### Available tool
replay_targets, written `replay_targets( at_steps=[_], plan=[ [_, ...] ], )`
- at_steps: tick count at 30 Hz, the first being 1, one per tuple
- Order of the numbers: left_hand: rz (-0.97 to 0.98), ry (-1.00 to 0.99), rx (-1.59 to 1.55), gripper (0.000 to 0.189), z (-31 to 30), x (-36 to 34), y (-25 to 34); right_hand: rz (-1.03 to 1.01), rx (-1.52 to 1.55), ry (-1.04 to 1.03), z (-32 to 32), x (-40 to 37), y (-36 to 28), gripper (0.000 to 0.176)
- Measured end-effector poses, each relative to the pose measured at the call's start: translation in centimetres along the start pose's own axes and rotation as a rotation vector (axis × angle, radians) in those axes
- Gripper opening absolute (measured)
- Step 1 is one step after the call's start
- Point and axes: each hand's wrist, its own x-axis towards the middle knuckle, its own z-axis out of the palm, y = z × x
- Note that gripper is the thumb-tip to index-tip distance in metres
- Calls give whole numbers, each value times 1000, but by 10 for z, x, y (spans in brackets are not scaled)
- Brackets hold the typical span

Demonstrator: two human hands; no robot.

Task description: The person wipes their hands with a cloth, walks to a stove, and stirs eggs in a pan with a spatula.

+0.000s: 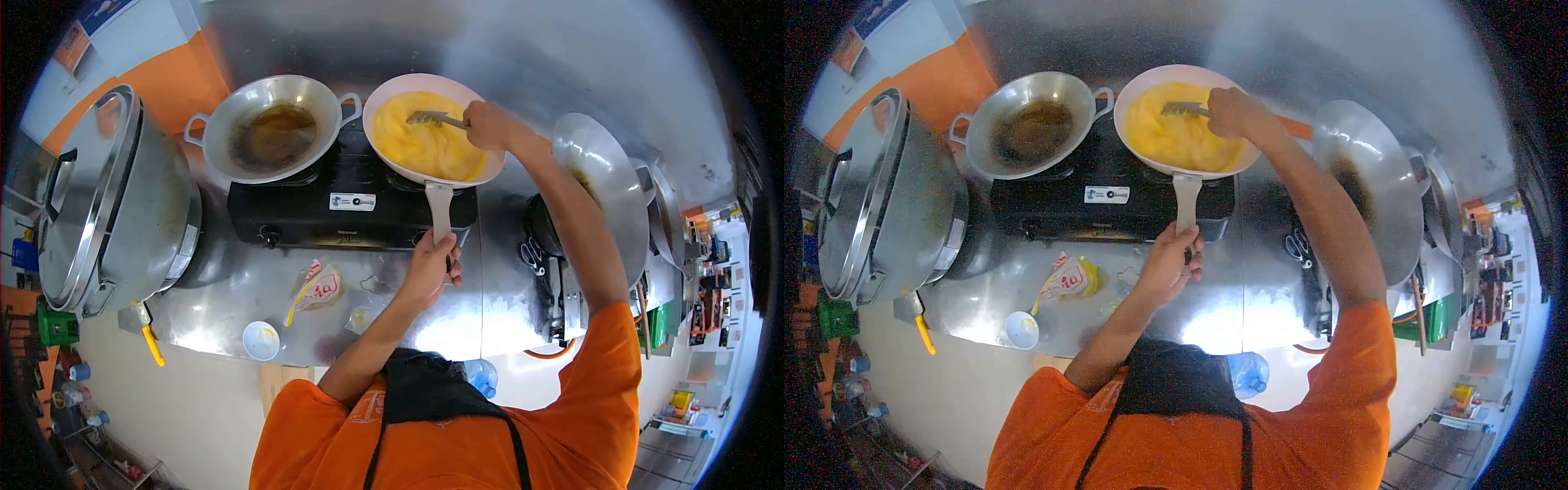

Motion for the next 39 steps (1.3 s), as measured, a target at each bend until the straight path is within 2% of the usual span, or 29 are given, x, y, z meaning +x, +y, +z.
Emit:
replay_targets(
  at_steps=[5,8,11,14,16,18,21,25,28,31,34,36,39],
  plan=[
    [8,-1,11,11,-1,0,-1,49,-39,-63,-21,19,-18,29],
    [5,-10,0,11,-1,2,-2,77,16,-59,-14,31,-8,27],
    [8,-4,-24,12,0,1,-2,-2,110,21,-10,28,20,26],
    [16,7,-48,12,2,1,0,-41,83,46,-27,0,36,28],
    [12,17,-53,13,2,0,-1,-28,176,-25,-46,-37,39,29],
    [11,24,-52,13,1,2,-2,-34,60,-186,-85,-75,18,29],
    [2,21,-80,12,0,4,-3,64,-13,-267,-85,-104,28,25],
    [8,18,-93,12,0,2,-3,-18,97,-303,-74,-134,23,22],
    [10,24,-106,11,3,3,-4,-81,19,-115,-43,-139,25,23],
    [-4,8,-130,11,3,2,-2,155,23,-241,-38,-126,-2,22],
    [-19,12,-141,11,3,0,-1,54,67,-225,-29,-110,16,23],
    [-32,11,-144,11,4,0,0,-26,99,-150,4,-86,48,23],
    [-38,-26,-124,14,-1,2,-1,-109,101,0,13,-55,63,25]
  ],
)
